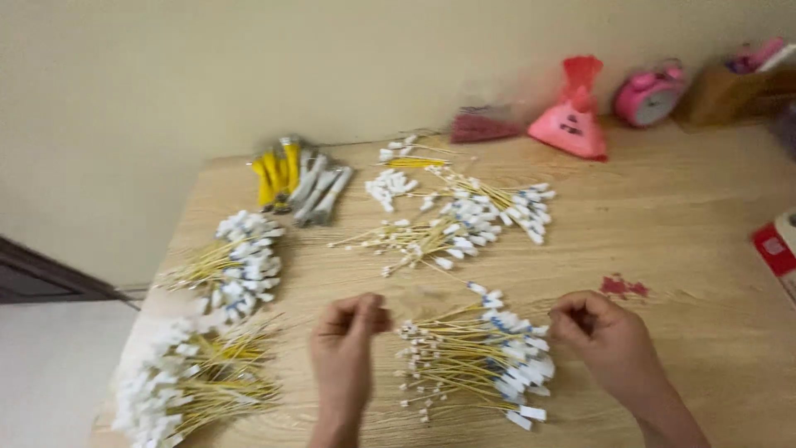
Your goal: Picking up individual cables with connectors and grouping them into organized bundles on a table.
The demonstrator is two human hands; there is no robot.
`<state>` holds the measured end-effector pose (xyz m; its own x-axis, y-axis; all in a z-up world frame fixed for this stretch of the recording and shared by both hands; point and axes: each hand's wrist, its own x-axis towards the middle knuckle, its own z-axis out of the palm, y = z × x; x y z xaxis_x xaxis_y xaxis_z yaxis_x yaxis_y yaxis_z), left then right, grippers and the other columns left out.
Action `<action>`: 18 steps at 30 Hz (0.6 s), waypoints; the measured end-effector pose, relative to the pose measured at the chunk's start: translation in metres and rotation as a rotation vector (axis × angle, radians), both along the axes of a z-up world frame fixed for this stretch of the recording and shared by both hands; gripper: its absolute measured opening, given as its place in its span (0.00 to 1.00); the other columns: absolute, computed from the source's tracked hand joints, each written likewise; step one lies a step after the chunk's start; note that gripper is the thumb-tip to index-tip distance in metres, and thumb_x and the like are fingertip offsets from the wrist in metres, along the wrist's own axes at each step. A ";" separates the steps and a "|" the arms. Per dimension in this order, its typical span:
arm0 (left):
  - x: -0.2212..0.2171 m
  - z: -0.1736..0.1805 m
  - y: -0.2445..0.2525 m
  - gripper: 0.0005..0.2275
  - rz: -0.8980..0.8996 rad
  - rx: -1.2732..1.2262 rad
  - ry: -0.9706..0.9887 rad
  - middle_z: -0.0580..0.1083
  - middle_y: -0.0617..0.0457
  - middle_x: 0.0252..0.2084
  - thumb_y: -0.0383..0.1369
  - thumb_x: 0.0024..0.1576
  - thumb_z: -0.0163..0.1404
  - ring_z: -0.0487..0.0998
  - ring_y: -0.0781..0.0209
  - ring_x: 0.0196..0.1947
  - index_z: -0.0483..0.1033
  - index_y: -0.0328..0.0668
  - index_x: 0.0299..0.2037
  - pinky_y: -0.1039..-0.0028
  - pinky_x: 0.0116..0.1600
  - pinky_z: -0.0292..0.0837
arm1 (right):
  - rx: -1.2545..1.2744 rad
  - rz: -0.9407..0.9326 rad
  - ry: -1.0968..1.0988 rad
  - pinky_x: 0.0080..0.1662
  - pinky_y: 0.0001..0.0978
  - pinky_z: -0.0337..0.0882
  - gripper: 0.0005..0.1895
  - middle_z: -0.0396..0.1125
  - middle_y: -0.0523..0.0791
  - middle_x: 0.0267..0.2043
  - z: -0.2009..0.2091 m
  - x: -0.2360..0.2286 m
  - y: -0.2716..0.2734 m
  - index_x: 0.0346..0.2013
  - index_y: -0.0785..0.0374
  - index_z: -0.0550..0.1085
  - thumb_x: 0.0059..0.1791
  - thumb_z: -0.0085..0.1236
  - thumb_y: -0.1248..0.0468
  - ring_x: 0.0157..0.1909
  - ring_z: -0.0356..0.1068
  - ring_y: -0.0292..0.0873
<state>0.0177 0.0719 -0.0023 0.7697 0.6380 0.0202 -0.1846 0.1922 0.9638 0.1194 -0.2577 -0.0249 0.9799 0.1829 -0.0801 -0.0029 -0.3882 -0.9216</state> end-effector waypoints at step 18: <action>-0.002 0.012 -0.069 0.07 -0.266 -0.649 0.078 0.78 0.51 0.38 0.33 0.60 0.53 0.79 0.62 0.34 0.77 0.36 0.39 0.70 0.37 0.78 | -0.112 0.212 -0.763 0.43 0.36 0.72 0.06 0.70 0.43 0.36 0.098 -0.046 0.122 0.35 0.59 0.80 0.43 0.66 0.67 0.41 0.73 0.44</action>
